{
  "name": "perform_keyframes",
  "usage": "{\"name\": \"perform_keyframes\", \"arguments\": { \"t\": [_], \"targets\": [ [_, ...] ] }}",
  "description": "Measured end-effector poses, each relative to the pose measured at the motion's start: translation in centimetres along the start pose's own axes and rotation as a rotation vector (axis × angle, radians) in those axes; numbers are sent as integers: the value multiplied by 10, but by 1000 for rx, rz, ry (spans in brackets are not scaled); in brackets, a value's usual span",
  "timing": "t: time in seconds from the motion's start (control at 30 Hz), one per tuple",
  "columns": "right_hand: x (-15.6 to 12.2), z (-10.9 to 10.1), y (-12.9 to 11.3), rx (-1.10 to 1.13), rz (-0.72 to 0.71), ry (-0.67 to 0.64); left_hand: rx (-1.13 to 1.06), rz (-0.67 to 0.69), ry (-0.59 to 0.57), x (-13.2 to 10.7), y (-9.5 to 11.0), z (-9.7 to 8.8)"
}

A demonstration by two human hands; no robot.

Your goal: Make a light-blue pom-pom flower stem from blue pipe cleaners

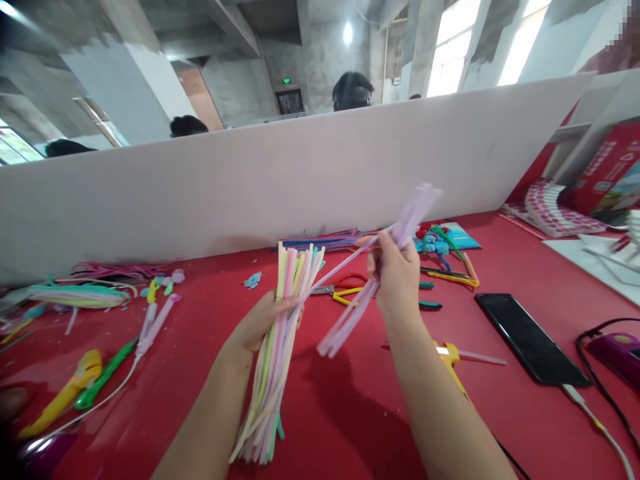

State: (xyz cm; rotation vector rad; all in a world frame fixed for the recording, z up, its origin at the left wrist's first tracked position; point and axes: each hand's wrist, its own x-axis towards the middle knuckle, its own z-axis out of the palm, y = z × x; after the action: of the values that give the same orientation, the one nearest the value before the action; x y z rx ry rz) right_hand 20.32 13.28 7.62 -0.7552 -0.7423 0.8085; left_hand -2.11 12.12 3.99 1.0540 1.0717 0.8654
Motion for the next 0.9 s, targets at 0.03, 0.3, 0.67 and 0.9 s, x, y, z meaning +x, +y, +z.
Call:
{"name": "perform_keyframes", "arguments": {
  "t": [0.03,0.3,0.67,0.9],
  "targets": [
    [1,-2,-2,36,-49,63,6,-10,10,1,-1,-4],
    [21,-33,-25,229,-136,214,-120,1,121,17,-14,-39],
    [-30,24,7,-61,351,-407,-191,51,-56,2,3,-16],
    [-53,45,27,-205,465,-543,-86,296,42,-6,8,3]
  ]
}}
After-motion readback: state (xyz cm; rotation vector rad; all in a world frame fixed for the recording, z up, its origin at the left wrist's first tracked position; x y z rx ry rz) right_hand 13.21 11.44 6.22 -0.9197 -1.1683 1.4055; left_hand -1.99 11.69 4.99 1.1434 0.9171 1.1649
